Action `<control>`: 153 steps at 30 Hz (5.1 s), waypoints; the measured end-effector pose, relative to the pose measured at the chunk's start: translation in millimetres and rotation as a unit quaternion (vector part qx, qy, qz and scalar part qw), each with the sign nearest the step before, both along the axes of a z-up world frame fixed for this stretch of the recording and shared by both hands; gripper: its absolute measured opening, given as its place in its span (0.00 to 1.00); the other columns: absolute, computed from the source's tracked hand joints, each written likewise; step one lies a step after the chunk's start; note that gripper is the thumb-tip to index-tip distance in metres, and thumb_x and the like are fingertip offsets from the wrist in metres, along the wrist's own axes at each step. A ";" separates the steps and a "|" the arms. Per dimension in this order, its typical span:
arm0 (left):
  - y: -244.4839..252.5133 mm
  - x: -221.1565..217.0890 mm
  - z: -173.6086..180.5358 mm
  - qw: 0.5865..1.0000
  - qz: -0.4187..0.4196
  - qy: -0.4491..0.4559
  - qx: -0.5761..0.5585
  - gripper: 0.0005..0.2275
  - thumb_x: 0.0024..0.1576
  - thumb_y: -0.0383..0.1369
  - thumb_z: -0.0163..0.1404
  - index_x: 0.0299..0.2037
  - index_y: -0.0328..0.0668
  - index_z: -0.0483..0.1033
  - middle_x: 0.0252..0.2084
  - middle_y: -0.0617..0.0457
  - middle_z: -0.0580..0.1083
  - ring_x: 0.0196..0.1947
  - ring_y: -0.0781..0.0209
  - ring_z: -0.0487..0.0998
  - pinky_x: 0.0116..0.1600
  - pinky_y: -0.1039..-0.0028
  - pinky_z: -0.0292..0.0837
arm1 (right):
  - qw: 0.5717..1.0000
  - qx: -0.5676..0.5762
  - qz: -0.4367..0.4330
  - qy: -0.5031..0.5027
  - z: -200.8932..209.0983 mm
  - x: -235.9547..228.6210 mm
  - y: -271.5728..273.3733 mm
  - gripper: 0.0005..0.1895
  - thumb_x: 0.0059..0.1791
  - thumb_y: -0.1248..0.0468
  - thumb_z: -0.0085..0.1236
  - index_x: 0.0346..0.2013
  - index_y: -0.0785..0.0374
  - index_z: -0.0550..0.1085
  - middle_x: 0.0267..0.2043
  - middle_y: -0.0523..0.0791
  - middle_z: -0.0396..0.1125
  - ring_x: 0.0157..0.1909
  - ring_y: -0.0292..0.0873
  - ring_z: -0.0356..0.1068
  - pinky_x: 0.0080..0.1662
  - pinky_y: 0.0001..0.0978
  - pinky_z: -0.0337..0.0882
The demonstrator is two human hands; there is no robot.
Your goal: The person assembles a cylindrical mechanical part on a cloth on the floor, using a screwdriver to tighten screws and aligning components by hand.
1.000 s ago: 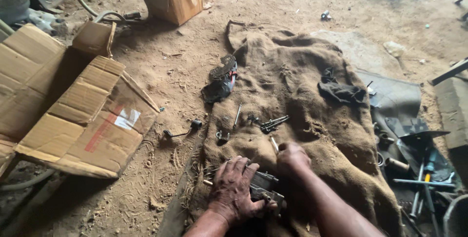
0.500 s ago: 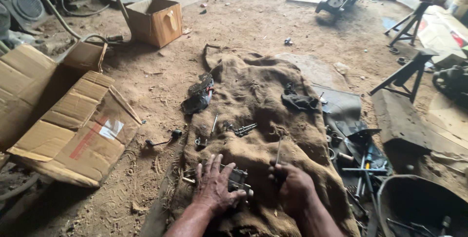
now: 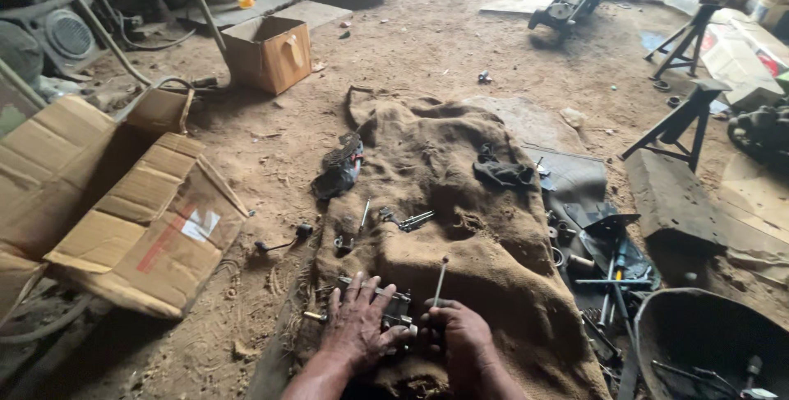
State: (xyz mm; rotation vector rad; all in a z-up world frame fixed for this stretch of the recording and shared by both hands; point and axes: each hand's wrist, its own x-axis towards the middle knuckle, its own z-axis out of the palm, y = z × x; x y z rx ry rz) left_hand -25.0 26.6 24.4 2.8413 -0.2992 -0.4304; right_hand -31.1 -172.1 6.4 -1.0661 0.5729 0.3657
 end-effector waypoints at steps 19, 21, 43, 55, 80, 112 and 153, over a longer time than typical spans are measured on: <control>19.7 20.5 -34.3 0.988 -0.107 0.016 0.113 0.57 0.39 0.75 0.54 0.76 0.61 0.43 0.76 0.44 0.48 0.77 0.42 0.40 0.73 0.37 0.28 | 0.999 -0.013 -0.043 -0.004 -19.2 -2.8 -0.1 0.10 0.52 0.66 0.50 0.45 0.57 0.76 0.31 0.41 0.73 0.30 0.37 0.70 0.32 0.31 0.67; 27.1 25.1 -47.2 0.971 -0.173 0.015 0.163 0.61 0.39 0.68 0.63 0.78 0.55 0.39 0.74 0.40 0.50 0.74 0.43 0.46 0.71 0.38 0.31 | 0.998 -0.012 -0.055 0.006 -18.5 -4.9 -4.1 0.10 0.51 0.68 0.50 0.45 0.58 0.76 0.30 0.42 0.72 0.29 0.39 0.69 0.31 0.32 0.67; 9.0 43.3 40.7 0.987 0.090 0.091 -0.100 0.11 0.55 0.40 0.55 0.43 0.48 0.78 0.32 0.58 0.74 0.29 0.66 0.73 0.34 0.73 0.73 | 0.984 0.002 -0.177 -0.004 44.2 15.4 -35.9 0.08 0.54 0.65 0.48 0.44 0.61 0.75 0.32 0.45 0.71 0.32 0.40 0.70 0.37 0.31 0.73; -75.8 50.8 30.4 0.986 -0.001 0.107 -0.125 0.35 0.50 0.42 0.60 0.70 0.65 0.60 0.59 0.48 0.74 0.59 0.47 0.75 0.63 0.61 0.71 | 0.978 0.042 -0.204 -0.029 24.0 18.0 -83.0 0.05 0.52 0.65 0.51 0.39 0.58 0.75 0.30 0.43 0.71 0.30 0.41 0.71 0.34 0.31 0.72; -57.4 76.8 66.9 0.731 0.124 0.110 -0.662 0.11 0.65 0.32 0.48 0.48 0.34 0.80 0.37 0.54 0.79 0.35 0.66 0.77 0.42 0.76 0.76 | 0.974 -0.167 0.082 -0.131 66.6 -4.9 -37.3 0.10 0.49 0.68 0.60 0.43 0.65 0.83 0.28 0.42 0.73 0.25 0.33 0.65 0.28 0.25 0.62; -42.0 47.1 52.4 0.614 0.292 0.251 -0.688 0.08 0.54 0.29 0.61 0.39 0.36 0.77 0.31 0.48 0.79 0.27 0.59 0.81 0.30 0.67 0.81 | 0.997 -0.016 0.072 -0.017 86.5 -18.2 -1.5 0.09 0.47 0.64 0.64 0.37 0.68 0.79 0.27 0.47 0.74 0.26 0.41 0.73 0.30 0.35 0.75; -42.3 43.6 52.7 0.689 0.248 0.200 -0.651 0.08 0.53 0.26 0.62 0.40 0.31 0.81 0.32 0.45 0.81 0.27 0.60 0.81 0.31 0.72 0.80 | 0.971 -0.198 0.125 -0.044 92.6 -14.6 0.8 0.10 0.46 0.62 0.63 0.39 0.64 0.80 0.28 0.46 0.75 0.26 0.38 0.74 0.30 0.33 0.78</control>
